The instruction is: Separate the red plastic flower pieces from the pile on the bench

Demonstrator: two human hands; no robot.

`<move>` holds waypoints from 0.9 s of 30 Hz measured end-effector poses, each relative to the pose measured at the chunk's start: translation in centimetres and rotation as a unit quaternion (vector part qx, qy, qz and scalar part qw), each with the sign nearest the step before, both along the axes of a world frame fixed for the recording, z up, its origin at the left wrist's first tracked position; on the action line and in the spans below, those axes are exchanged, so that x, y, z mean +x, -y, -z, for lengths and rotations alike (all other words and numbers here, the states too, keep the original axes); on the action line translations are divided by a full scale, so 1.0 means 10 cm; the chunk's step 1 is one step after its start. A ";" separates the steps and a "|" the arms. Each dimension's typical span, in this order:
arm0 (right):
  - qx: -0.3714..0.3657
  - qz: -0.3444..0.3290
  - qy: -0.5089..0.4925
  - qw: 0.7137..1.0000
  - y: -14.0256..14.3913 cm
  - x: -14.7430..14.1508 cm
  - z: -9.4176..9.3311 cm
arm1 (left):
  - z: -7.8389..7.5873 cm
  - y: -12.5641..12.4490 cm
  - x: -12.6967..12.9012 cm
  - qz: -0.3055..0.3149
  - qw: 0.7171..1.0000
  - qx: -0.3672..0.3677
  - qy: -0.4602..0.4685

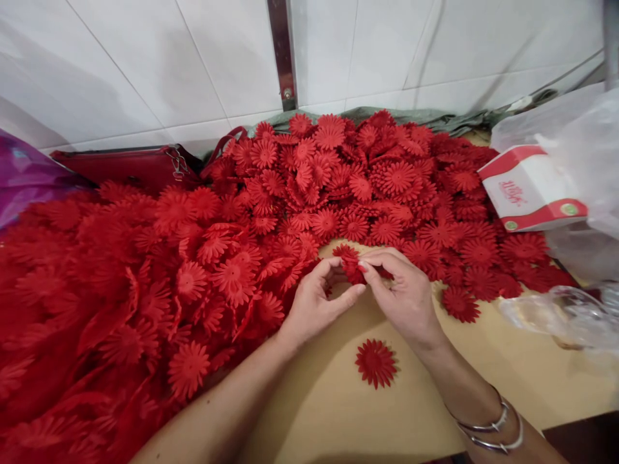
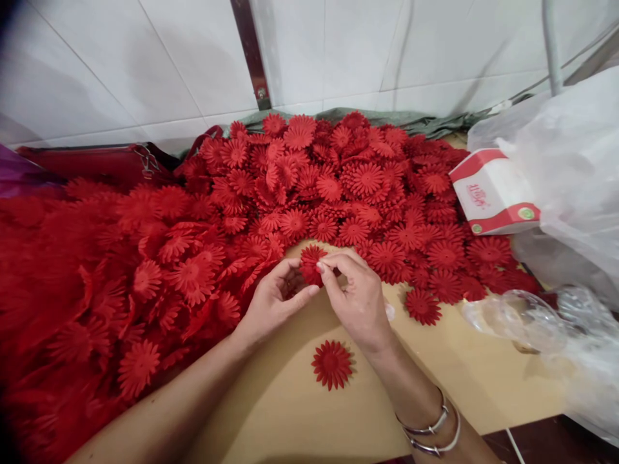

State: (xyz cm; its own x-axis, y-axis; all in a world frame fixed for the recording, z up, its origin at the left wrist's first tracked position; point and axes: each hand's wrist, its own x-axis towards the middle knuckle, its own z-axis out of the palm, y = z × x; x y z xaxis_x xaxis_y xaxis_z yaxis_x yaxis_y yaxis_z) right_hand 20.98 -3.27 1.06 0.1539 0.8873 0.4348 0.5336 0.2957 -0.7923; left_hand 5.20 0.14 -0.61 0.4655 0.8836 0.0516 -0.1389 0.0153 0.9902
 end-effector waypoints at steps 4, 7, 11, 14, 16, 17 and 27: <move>0.002 -0.015 0.025 1.000 0.00 -0.01 0.01 | 0.02 0.00 0.00 -0.029 0.999 0.003 -0.035; -0.012 0.004 0.019 1.000 0.00 0.00 -0.02 | -0.01 -0.01 -0.01 -0.011 1.000 -0.020 -0.008; -0.038 0.020 -0.007 0.999 0.01 0.03 -0.03 | -0.06 -0.02 -0.01 0.000 0.999 -0.052 0.006; -0.077 0.022 -0.049 0.996 0.00 0.06 -0.01 | -0.06 -0.03 -0.01 0.006 0.997 -0.074 0.022; -0.113 0.012 -0.088 0.990 -0.01 0.08 0.04 | -0.05 -0.03 -0.01 0.010 0.997 -0.077 0.029; -0.125 0.004 -0.111 0.986 -0.02 0.09 0.06 | -0.05 -0.03 -0.01 0.009 0.997 -0.072 0.026; -0.104 0.002 -0.272 0.957 -0.07 0.21 0.19 | -0.06 -0.06 -0.02 -0.059 0.997 -0.045 0.035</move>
